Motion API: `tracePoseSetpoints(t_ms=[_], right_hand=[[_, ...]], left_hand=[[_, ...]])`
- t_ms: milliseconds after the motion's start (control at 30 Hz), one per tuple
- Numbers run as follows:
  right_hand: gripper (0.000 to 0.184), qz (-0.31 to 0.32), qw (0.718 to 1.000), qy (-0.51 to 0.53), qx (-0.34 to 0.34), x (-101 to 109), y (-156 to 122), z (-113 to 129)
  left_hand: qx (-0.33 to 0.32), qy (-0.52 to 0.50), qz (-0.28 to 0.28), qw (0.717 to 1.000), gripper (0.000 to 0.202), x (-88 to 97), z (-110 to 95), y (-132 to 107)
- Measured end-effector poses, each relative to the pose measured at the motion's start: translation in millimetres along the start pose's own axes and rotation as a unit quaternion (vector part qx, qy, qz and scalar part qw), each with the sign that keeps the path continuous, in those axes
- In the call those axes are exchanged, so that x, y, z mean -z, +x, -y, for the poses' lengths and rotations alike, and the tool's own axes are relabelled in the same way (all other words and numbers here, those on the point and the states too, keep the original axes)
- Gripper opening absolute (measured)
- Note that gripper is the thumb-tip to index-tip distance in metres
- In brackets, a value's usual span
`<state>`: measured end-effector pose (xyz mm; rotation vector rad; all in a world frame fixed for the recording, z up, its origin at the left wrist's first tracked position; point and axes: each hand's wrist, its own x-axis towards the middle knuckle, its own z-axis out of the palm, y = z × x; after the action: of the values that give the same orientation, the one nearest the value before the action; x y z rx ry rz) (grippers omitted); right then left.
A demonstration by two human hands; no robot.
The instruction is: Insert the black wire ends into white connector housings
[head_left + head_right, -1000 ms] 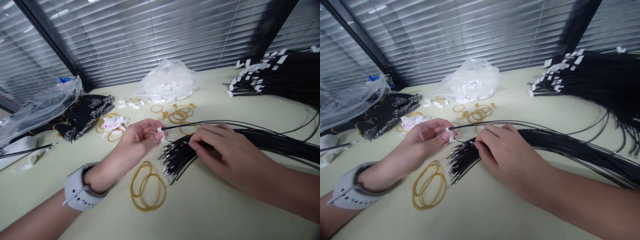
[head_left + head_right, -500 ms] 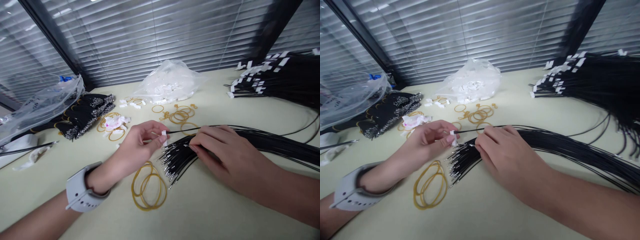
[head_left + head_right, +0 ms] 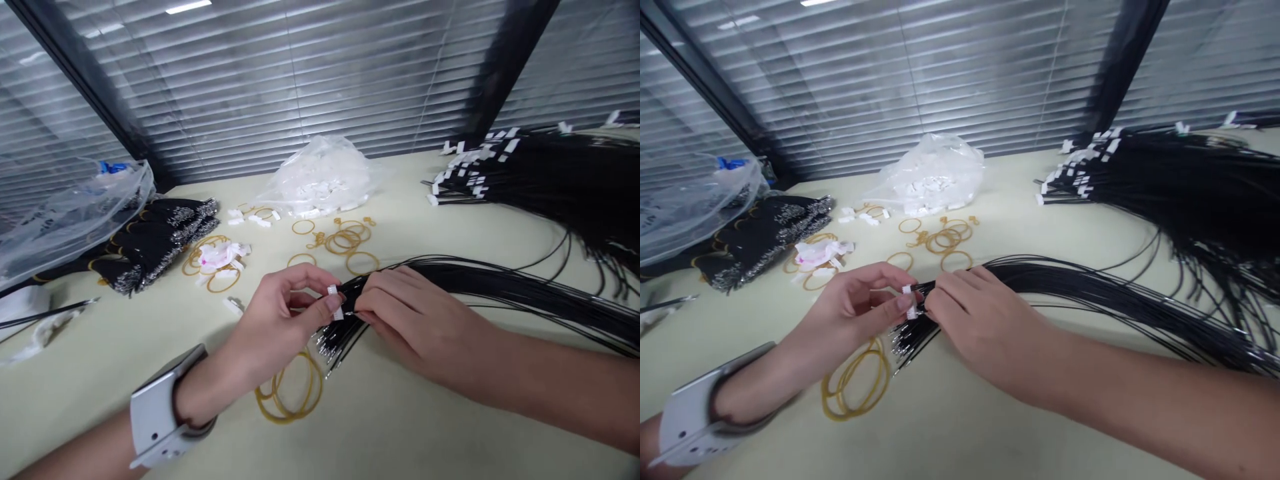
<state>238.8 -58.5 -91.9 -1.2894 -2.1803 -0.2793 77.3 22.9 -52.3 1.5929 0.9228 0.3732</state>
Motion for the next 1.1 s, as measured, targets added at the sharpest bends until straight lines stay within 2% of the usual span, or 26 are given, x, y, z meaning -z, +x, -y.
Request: tracePoseSetpoints(t_ms=[233, 400, 500, 633, 833, 933, 1100], right_hand=[[0.015, -0.016, 1.0, 0.021, 0.001, -4, 2, 4], [0.01, -0.066, 0.989, 0.094, -0.089, 10, 8, 7], [0.013, -0.107, 0.98, 0.132, -0.104, 16, 8, 8], [0.015, -0.069, 0.986, 0.112, -0.099, 13, 5, 10], [0.012, 0.006, 0.968, 0.144, -0.206, 8, 6, 11], [0.015, 0.022, 0.964, 0.148, -0.22, 9, 7, 11], [0.015, 0.018, 0.969, 0.124, -0.215, 11, 8, 9]], left_hand=[[0.026, -0.005, -0.02, 0.999, 0.027, -3.2, -2, -3], [-0.018, 0.02, -0.041, 0.999, 0.025, -0.8, -3, -2], [-0.033, 0.024, -0.043, 0.998, 0.024, 1.9, -1, 0], [-0.024, 0.039, -0.055, 0.997, 0.027, 3.7, -2, 2], [-0.027, 0.06, -0.066, 0.996, 0.023, 0.6, -5, 1], [-0.029, 0.064, -0.071, 0.995, 0.023, -0.4, -4, 1], [-0.025, 0.02, -0.022, 0.999, 0.025, 0.9, -1, 2]])
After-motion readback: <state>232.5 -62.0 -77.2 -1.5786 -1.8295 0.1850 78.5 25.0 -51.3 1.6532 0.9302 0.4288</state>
